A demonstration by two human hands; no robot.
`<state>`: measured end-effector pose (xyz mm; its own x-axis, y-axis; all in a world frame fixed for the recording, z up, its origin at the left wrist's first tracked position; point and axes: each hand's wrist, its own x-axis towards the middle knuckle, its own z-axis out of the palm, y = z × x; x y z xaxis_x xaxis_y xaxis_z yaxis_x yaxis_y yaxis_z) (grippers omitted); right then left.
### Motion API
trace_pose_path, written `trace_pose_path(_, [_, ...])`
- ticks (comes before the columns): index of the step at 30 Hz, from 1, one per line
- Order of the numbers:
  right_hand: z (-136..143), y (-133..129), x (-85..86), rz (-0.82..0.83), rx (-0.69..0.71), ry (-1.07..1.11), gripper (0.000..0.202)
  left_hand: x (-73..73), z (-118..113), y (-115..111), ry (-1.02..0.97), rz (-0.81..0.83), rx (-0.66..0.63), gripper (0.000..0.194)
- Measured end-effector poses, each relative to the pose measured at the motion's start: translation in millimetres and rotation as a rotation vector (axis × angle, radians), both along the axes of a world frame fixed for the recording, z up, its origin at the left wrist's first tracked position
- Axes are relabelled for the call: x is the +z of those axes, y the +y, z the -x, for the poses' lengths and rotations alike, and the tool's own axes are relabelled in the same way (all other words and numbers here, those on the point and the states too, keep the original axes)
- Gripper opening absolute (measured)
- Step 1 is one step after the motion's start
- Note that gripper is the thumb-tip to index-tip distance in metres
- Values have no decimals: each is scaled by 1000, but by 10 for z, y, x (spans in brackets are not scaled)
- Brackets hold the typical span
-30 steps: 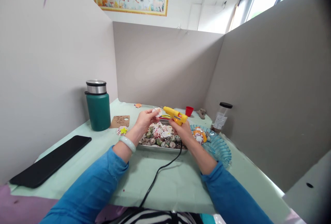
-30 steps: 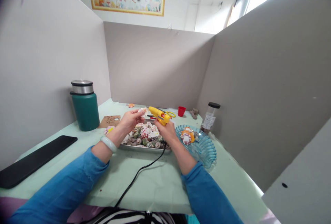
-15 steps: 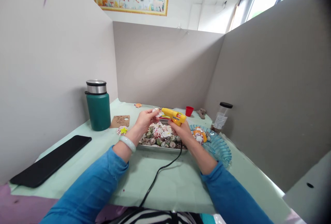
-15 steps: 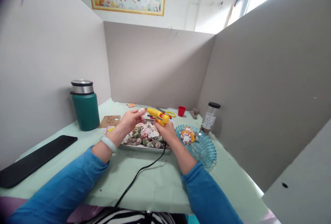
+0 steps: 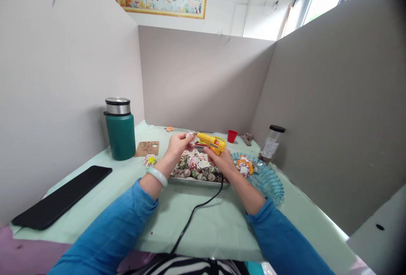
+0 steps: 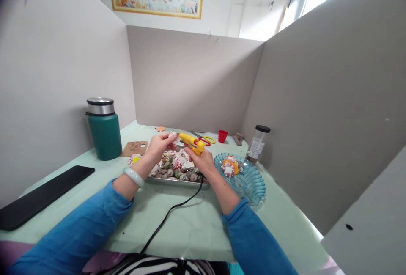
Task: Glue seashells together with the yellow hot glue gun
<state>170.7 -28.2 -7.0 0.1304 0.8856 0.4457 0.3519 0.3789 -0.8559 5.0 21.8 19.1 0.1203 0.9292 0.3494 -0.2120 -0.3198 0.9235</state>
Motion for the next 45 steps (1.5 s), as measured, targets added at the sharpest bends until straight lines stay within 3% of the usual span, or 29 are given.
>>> trace_pose_path(4, [23, -41, 53, 39, 34, -12, 37, -27, 4, 36, 37, -61, 28, 37])
trace_pose_path(8, [48, -74, 87, 35, -18, -17, 35, -62, 9, 81, 86, -102, 76, 35])
trace_pose_path(16, [41, -41, 43, -81, -88, -104, 34, -71, 8, 113, 148, -123, 148, 30])
trace_pose_path(24, [39, -25, 37, -92, -88, -96, 34, -83, 10, 118, 153, -130, 159, 28])
trace_pose_path(45, [19, -3, 11, -104, -100, -142, 35, 33, 37, 27, -124, 60, 56, 44])
